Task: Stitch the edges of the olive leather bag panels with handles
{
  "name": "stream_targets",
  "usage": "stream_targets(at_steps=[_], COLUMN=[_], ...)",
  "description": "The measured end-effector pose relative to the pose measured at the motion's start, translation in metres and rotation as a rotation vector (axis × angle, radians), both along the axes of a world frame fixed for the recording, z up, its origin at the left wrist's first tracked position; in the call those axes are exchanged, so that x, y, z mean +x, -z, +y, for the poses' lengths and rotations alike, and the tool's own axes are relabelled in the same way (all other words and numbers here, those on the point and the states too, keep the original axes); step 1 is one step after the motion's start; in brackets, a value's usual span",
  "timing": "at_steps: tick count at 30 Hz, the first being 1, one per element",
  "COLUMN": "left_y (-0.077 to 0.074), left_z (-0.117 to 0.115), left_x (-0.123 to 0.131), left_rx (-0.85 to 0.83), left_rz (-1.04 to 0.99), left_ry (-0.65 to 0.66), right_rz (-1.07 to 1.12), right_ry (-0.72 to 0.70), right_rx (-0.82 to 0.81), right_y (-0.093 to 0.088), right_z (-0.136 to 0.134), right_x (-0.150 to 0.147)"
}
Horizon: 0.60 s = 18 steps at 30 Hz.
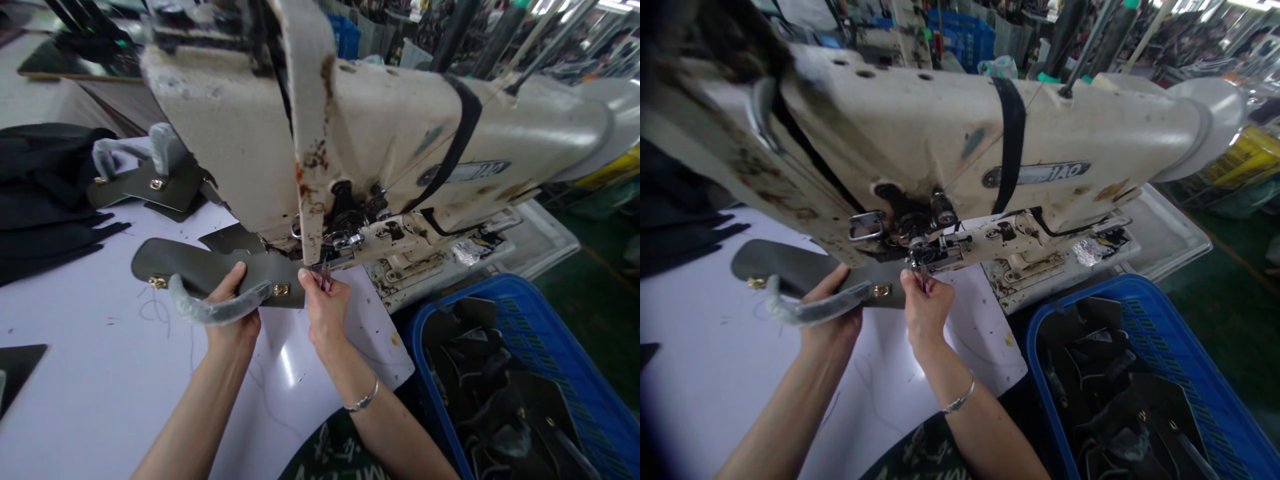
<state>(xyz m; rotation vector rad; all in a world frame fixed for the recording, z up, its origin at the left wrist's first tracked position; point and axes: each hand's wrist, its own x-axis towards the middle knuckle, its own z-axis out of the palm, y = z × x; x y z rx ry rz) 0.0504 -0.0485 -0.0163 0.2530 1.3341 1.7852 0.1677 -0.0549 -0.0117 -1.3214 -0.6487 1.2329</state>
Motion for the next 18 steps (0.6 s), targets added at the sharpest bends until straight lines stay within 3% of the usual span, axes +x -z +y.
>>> stream_targets(at_steps=[4,9,18], left_y=[-0.009,-0.009,-0.007], left_z=[-0.002,-0.006,-0.037], left_x=[0.01,0.012,0.034], left_rx=[-0.029,-0.032,-0.136], left_rz=[-0.093,-0.109,-0.142], left_ry=[-0.058,-0.107,-0.11], right_rz=[-0.045,-0.085,-0.195], right_ry=[-0.047,-0.085,-0.21], right_rx=[0.025,0.023,0.035], right_y=[0.0,0.003,0.007], right_z=[0.0,-0.004,0.003], right_x=[0.004,0.009,0.033])
